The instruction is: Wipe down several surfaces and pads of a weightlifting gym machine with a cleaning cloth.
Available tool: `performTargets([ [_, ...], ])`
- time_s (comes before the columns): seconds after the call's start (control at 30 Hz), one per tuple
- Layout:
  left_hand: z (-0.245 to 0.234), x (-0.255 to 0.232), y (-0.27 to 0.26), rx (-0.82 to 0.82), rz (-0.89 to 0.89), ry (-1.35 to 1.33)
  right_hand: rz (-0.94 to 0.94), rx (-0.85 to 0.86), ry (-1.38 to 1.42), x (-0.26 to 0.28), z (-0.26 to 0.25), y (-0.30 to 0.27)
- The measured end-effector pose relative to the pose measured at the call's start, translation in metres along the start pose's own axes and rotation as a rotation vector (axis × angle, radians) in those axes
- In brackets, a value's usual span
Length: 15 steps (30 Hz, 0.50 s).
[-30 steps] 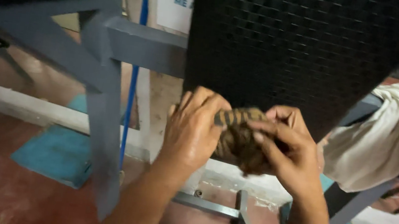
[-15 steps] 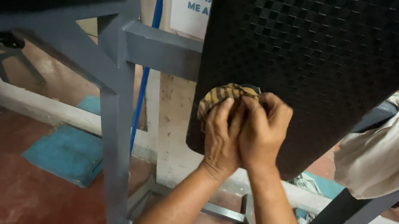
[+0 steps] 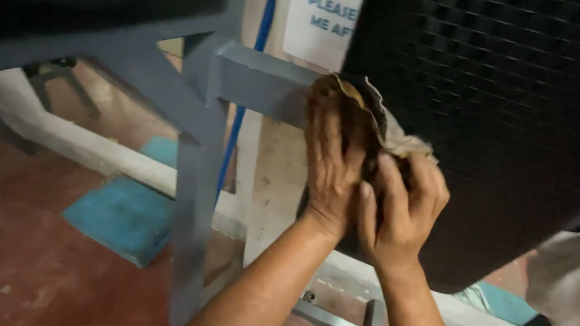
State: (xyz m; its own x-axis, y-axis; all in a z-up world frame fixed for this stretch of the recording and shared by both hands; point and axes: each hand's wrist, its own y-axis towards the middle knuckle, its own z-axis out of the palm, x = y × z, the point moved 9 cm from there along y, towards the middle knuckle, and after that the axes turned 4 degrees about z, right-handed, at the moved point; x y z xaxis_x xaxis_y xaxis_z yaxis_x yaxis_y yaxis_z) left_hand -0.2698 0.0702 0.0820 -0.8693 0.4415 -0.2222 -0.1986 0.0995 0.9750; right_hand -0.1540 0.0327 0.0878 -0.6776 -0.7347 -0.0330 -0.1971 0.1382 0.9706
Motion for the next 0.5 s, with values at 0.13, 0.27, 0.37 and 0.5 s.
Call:
performTargets([
  [0.13, -0.013, 0.016, -0.034, -0.092, -0.061, -0.148, -0.051, -0.004, -0.031, -0.001, 0.031, -0.013],
  [0.27, -0.010, 0.051, -0.060, -0.065, -0.215, -0.291, -0.141, 0.029, -0.042, 0.013, 0.051, -0.028],
  [0.37, -0.010, 0.071, -0.053, -0.077, -0.246, -0.402, -0.111, 0.076, 0.058, 0.036, 0.056, -0.011],
  [0.5, -0.031, 0.086, 0.013, -0.142, 0.058, -0.027, -0.161, 0.167, 0.147, 0.070, 0.060, 0.017],
])
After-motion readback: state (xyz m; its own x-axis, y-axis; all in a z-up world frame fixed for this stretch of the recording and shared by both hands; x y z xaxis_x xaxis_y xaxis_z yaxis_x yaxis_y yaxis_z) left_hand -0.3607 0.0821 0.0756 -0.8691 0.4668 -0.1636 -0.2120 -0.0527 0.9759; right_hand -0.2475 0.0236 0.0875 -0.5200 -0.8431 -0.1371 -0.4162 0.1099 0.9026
